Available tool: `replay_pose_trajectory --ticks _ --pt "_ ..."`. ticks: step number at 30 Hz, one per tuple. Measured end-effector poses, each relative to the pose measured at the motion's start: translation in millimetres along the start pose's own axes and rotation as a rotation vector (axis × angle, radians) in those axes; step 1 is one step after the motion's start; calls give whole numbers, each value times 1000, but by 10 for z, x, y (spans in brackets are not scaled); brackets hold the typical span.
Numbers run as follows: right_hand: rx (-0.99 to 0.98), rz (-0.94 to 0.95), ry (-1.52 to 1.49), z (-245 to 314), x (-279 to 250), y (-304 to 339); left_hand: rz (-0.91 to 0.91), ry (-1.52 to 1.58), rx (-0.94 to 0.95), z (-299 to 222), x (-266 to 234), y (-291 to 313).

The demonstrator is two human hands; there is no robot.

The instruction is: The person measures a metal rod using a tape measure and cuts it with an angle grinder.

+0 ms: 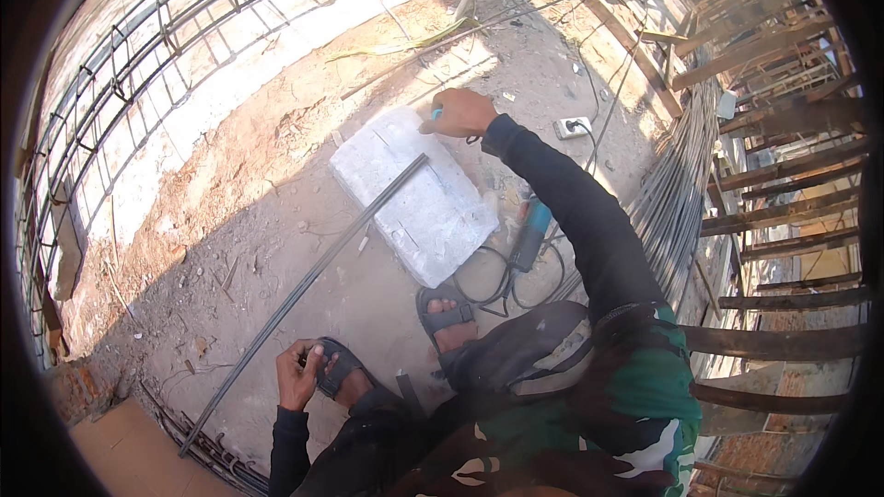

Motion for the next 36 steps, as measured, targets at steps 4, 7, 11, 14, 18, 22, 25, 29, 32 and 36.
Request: replay_pose_trajectory --ticks 4,7,11,14,18,22,25,29,32,36 --pt "261 78 32 -937 151 -120 -54 -38 86 -142 -92 -126" --pt "369 100 76 -1284 289 -86 -57 -76 129 -261 -70 -161" --pt "417 -62 179 -1749 358 -63 -1 -161 202 -439 76 -213" --pt "389 -275 224 -1677 230 5 30 -207 240 -661 105 -246" --pt "331 -287 226 -1568 -176 96 78 -427 596 -1424 104 -371" --pt "359 -569 175 -1934 -802 681 104 -543 876 -2315 287 -682" --pt "631 -845 97 -2377 -931 1399 138 -578 1063 -2848 604 -862" --pt "1081 -995 -207 -3312 -335 2322 330 -509 1249 -3289 1312 -838" --pt "1115 -692 -1332 -2960 216 1968 418 -498 1326 -3404 1557 -685" --pt "709 -926 -1835 -3150 122 1845 531 -494 1335 -3444 1799 -547"
Point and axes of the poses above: each hand's wrist, its own y-axis away from the middle knuckle, its own x-axis out of the palm, z = x × y, the point moved 7 cm from there along -y, towards the middle knuckle, and after that the axes turned 9 degrees about -z, right-handed, at the moved point
